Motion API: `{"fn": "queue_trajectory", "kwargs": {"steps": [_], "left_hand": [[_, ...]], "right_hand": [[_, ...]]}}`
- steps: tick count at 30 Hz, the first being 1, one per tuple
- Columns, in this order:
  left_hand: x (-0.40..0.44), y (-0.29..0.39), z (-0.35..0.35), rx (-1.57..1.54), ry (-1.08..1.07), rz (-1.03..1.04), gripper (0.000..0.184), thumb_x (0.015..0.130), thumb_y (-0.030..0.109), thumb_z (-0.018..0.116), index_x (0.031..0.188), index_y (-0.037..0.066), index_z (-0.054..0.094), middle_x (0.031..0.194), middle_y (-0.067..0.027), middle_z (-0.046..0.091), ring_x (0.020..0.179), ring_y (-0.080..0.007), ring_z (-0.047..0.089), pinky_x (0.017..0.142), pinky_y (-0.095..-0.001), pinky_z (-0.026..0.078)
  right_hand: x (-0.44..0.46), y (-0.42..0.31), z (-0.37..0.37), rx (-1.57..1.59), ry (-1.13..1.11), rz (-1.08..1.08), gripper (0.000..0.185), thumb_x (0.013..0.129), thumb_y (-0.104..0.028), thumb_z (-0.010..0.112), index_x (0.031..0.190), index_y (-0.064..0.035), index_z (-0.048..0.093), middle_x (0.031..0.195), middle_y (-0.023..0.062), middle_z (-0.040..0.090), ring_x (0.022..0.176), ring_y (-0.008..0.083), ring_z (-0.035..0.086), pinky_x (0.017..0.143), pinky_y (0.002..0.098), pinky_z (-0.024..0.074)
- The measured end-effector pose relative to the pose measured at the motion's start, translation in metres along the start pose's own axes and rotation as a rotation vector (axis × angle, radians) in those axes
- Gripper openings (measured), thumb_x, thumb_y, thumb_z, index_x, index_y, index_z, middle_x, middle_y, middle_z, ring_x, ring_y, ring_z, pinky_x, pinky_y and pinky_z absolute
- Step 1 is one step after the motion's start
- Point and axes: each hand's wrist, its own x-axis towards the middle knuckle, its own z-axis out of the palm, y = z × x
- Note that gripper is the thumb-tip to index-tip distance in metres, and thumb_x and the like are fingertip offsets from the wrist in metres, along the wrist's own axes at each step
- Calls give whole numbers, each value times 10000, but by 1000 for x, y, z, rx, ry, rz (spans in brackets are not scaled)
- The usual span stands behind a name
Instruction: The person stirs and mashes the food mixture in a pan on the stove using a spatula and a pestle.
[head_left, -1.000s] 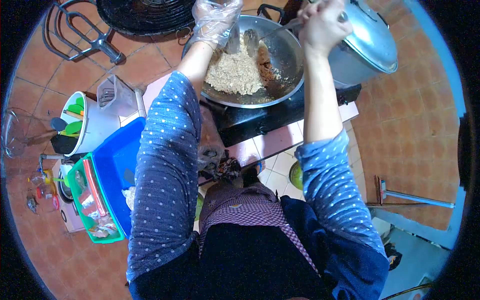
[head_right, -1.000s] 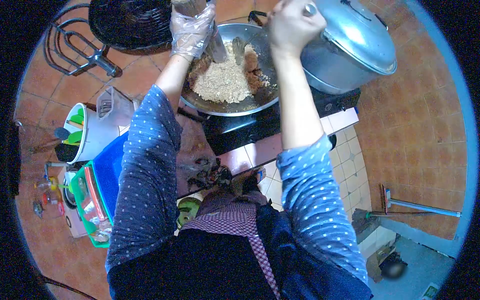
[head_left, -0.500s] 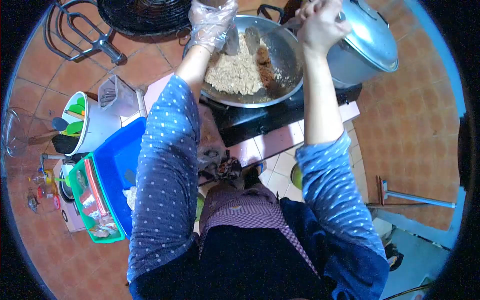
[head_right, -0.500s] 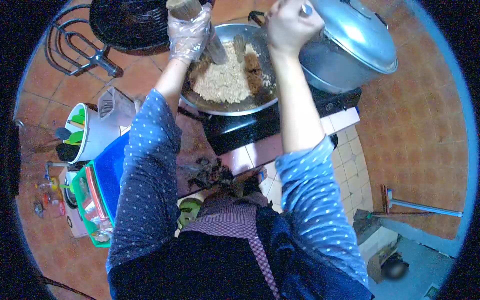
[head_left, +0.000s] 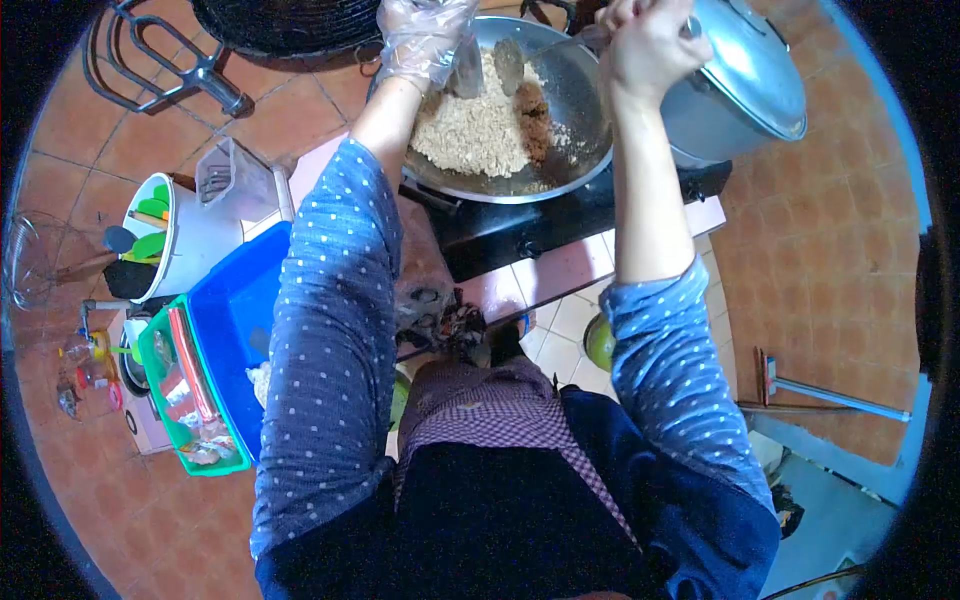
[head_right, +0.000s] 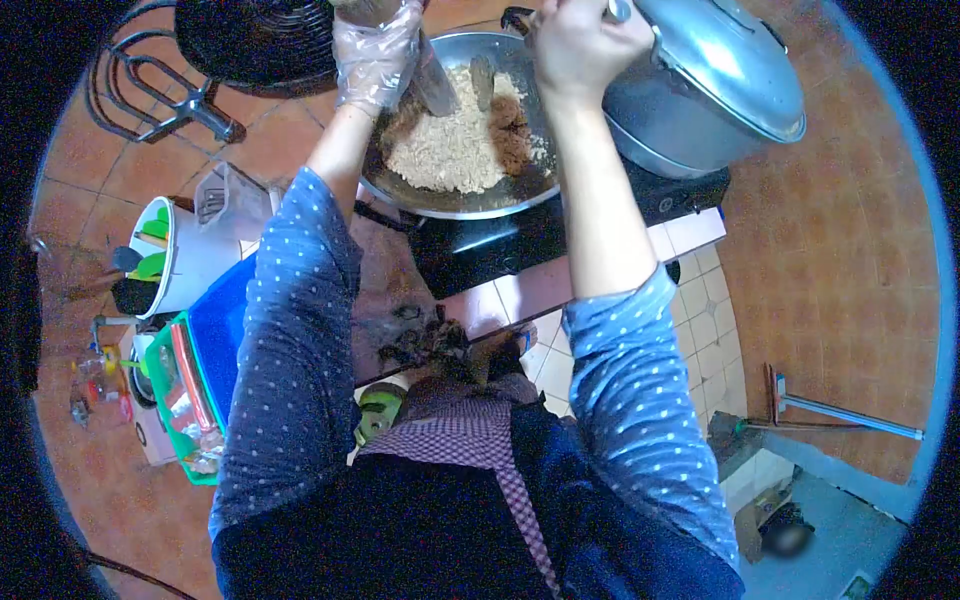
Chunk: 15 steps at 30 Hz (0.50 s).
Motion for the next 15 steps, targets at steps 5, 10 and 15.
{"fn": "queue_trajectory", "kwargs": {"steps": [5,10,15], "left_hand": [[7,-5,4,-144,10,43,376,840,238,771,1122,40,620,925,-117,702,827,-271,695,751,-393,544],[9,-4,3,-96,-56,12,382,832,224,776,1118,32,612,909,-116,695,804,-259,687,737,-383,541],[-5,5,-3,-200,-70,-29,421,834,229,782,1159,25,608,948,-113,698,832,-241,685,756,-377,544]], "right_hand": [[29,-42,6,-17,87,-66,559,1090,-397,510,593,-178,381,479,-37,368,391,85,360,401,270,311],[14,-5,-1,31,-119,-217,520,1095,-365,493,621,-165,425,486,-28,397,372,101,361,380,269,301],[8,-8,-3,-21,96,50,506,1079,-392,531,637,-165,441,497,-24,421,379,98,400,371,270,316]]}}
